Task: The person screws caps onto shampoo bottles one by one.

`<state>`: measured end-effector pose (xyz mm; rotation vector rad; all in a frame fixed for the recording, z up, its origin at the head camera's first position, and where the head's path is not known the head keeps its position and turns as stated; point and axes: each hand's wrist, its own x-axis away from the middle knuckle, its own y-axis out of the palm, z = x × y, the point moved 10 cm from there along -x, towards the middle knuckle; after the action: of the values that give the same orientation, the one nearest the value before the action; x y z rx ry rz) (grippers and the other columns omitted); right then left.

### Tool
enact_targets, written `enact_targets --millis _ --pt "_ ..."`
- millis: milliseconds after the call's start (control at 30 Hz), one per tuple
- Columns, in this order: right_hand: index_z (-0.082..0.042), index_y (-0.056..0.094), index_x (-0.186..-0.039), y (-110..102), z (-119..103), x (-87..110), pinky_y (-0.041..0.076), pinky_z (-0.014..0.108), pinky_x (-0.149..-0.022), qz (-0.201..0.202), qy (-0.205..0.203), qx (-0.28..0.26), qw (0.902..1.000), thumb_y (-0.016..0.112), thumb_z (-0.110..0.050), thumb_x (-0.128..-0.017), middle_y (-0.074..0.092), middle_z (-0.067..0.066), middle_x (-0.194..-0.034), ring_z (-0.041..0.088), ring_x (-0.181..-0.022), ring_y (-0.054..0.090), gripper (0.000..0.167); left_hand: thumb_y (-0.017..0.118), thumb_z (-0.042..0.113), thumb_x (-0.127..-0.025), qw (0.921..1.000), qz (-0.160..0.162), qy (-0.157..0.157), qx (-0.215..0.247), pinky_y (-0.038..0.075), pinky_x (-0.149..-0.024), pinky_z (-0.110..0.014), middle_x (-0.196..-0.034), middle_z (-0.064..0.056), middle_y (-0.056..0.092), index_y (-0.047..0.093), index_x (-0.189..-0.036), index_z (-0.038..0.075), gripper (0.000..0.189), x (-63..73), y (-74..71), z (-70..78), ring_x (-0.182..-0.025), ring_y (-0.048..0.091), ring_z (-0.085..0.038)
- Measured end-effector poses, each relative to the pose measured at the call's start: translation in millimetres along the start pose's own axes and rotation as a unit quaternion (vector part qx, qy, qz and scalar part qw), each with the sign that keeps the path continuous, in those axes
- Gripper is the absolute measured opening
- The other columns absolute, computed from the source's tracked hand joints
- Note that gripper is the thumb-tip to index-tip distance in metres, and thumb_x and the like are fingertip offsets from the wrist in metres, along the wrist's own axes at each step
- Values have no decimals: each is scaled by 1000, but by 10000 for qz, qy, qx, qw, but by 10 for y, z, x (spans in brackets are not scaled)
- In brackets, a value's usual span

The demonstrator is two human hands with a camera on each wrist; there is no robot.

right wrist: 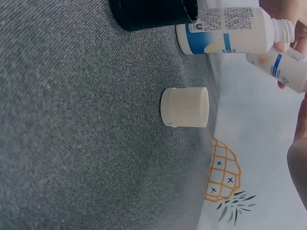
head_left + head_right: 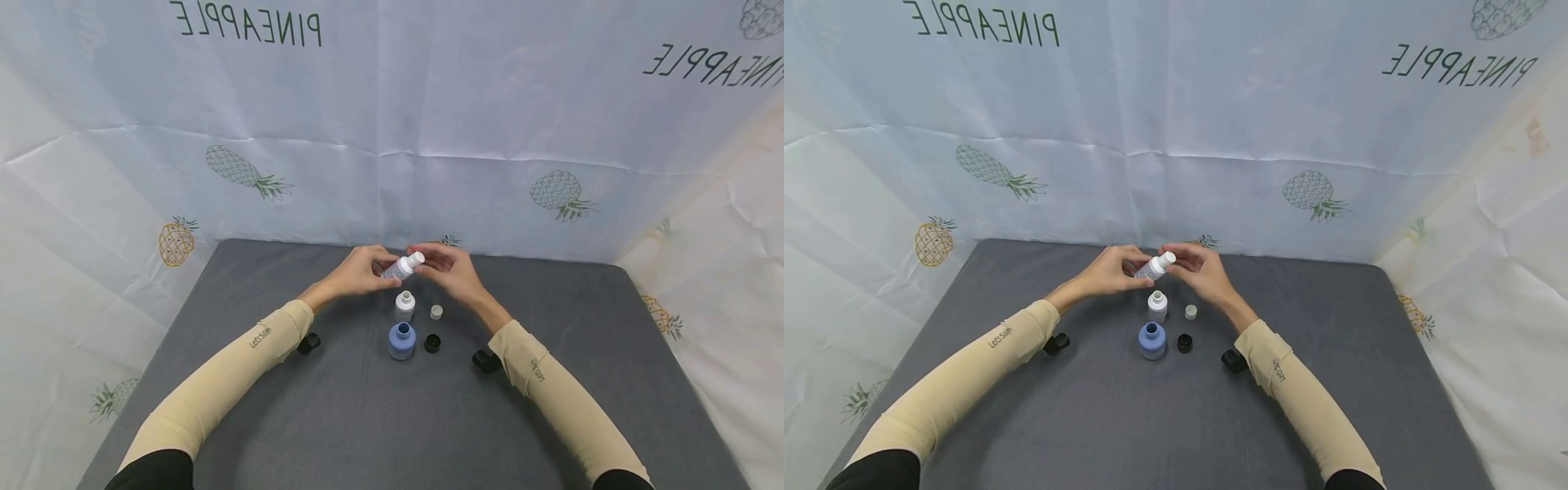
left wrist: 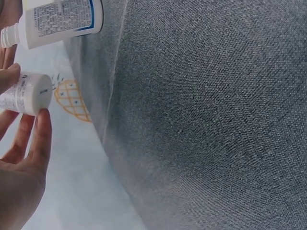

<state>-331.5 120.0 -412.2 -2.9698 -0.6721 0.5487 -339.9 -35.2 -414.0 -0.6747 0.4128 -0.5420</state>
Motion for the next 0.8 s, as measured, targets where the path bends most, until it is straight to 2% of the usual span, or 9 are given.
enact_targets --millis 233,400,600,800 --pt "8 67 -137 -4 25 -15 60 24 -108 174 122 456 9987 72 5 -100 64 34 -143 2 -119 71 37 87 15 -92 10000 35 1 23 68 -91 -47 -115 -15 74 76 -135 3 46 11 -14 -7 -99 73 -27" --pt "10 67 -132 -26 47 -23 62 23 -105 403 247 707 9964 76 2 -98 64 36 -143 0 -114 71 36 87 15 -92 10000 71 21 -31 68 -89 -45 -114 -15 74 76 -134 3 45 6 -13 -23 -98 74 -26" --pt "5 70 -127 -80 81 -5 62 20 -99 807 529 1039 9899 81 -4 -97 71 27 -132 0 -104 71 34 87 16 -92 9997 100 101 -173 67 -87 -38 -114 -14 74 76 -135 3 46 -9 -13 1 -98 72 -25" --pt "2 71 -122 -83 77 -2 62 22 -98 976 629 1172 9863 83 -8 -96 73 22 -121 1 -100 71 31 87 15 -92 9998 102 42 -179 67 -87 -37 -116 -15 74 75 -136 3 48 -16 -32 3 -100 72 -26"
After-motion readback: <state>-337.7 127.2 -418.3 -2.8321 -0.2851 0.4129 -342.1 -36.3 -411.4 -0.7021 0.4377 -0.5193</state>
